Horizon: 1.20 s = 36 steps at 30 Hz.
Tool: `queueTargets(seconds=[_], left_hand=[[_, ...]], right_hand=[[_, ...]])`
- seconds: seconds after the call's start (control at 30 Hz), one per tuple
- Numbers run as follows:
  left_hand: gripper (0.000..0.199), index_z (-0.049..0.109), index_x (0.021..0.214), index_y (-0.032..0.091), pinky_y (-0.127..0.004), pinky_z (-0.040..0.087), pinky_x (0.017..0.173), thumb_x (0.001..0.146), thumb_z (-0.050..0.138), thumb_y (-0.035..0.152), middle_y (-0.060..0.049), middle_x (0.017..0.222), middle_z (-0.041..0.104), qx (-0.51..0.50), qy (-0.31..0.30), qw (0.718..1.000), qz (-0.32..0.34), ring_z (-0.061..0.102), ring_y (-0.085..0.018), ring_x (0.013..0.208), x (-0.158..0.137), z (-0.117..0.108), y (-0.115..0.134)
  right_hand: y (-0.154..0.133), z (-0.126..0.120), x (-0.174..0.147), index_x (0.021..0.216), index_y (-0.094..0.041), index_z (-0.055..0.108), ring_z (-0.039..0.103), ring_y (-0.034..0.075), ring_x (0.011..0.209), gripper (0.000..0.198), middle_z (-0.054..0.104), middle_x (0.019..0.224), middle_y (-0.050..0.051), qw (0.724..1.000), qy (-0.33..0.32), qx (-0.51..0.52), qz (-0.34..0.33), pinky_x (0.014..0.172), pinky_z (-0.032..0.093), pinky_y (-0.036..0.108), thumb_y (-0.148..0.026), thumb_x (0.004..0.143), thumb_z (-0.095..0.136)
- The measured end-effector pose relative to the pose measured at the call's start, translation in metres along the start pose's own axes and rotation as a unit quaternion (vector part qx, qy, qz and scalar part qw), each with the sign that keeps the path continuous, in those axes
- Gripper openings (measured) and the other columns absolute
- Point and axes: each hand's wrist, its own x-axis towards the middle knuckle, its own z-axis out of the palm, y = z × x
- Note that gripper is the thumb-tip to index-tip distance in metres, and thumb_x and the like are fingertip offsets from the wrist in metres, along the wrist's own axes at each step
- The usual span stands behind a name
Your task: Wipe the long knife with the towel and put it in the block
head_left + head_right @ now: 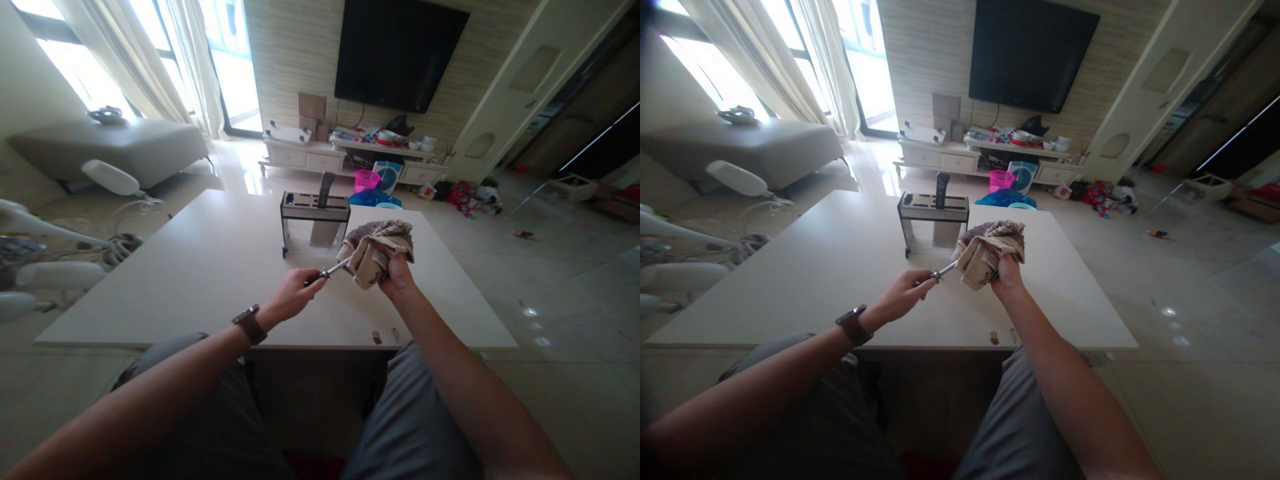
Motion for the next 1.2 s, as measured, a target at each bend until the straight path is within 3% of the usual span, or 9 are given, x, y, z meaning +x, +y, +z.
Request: queueTargets(seconds=[0.1, 0.23, 0.43, 0.63, 0.83, 0.97, 1.2], left_hand=[[0.039, 0.069, 0.077, 0.016, -0.025, 0.032, 0.051, 0.097, 0.056, 0.047, 0.002, 0.058, 0.055, -0.012, 0.004, 1.0, -0.014, 0.048, -0.013, 0.054, 0.0, 0.001, 0.001], [0.042, 0.057, 0.067, 0.018, -0.024, 0.031, 0.05, 0.096, 0.056, 0.048, 0.003, 0.054, 0.052, -0.039, 0.016, 0.999, -0.023, 0.045, -0.011, 0.051, 0.0, 0.002, 0.003], [0.038, 0.065, 0.076, 0.015, -0.024, 0.034, 0.054, 0.094, 0.052, 0.045, 0.002, 0.06, 0.056, -0.039, 0.028, 0.999, -0.01, 0.046, -0.013, 0.058, 0.001, 0.001, -0.001], [0.042, 0.068, 0.074, 0.013, -0.024, 0.035, 0.056, 0.094, 0.052, 0.046, -0.001, 0.067, 0.061, -0.008, 0.025, 1.0, 0.005, 0.046, -0.013, 0.063, 0.003, -0.001, -0.004], [0.043, 0.075, 0.086, 0.011, -0.024, 0.039, 0.059, 0.096, 0.053, 0.047, -0.003, 0.075, 0.067, -0.012, 0.013, 1.0, 0.016, 0.051, -0.015, 0.069, 0.004, -0.002, -0.002], [0.042, 0.075, 0.088, 0.01, -0.024, 0.039, 0.06, 0.096, 0.052, 0.045, -0.003, 0.075, 0.067, -0.017, 0.008, 1.0, 0.022, 0.051, -0.015, 0.069, 0.004, -0.001, -0.004], [0.037, 0.07, 0.075, 0.012, -0.024, 0.038, 0.06, 0.093, 0.056, 0.041, 0.0, 0.066, 0.061, 0.01, 0.008, 0.999, 0.036, 0.046, -0.013, 0.065, 0.002, 0.001, -0.004]], right_hand=[[0.006, 0.006, -0.008, 0.094, -0.024, 0.069, 0.078, 0.023, 0.085, 0.035, 0.081, 0.089, -0.002, 0.998, 0.003, -0.016, 0.053, 0.087, 0.067, 0.041, -0.027, 0.067, 0.09], [0.019, 0.022, -0.026, 0.092, -0.025, 0.07, 0.078, 0.022, 0.092, 0.033, 0.081, 0.089, -0.003, 0.997, -0.022, -0.044, 0.051, 0.091, 0.066, 0.039, -0.024, 0.065, 0.089], [0.046, 0.041, -0.049, 0.091, -0.028, 0.071, 0.076, 0.019, 0.09, 0.034, 0.081, 0.088, -0.004, 0.995, -0.048, -0.075, 0.033, 0.096, 0.064, 0.037, -0.024, 0.062, 0.089], [0.055, 0.039, -0.049, 0.095, -0.029, 0.073, 0.077, 0.019, 0.093, 0.038, 0.08, 0.088, -0.006, 0.997, -0.011, -0.068, 0.03, 0.093, 0.063, 0.034, -0.02, 0.061, 0.088], [0.057, 0.035, -0.048, 0.097, -0.03, 0.073, 0.077, 0.019, 0.095, 0.036, 0.078, 0.085, -0.008, 0.997, -0.007, -0.07, 0.009, 0.091, 0.062, 0.031, -0.022, 0.065, 0.087], [0.059, 0.035, -0.047, 0.097, -0.029, 0.075, 0.076, 0.021, 0.098, 0.036, 0.08, 0.091, -0.006, 0.996, -0.01, -0.077, 0.031, 0.094, 0.061, 0.034, -0.026, 0.063, 0.087], [0.058, 0.036, -0.047, 0.094, -0.028, 0.075, 0.075, 0.025, 0.104, 0.038, 0.079, 0.089, -0.003, 0.996, 0.001, -0.078, 0.032, 0.101, 0.058, 0.039, -0.029, 0.059, 0.089]])
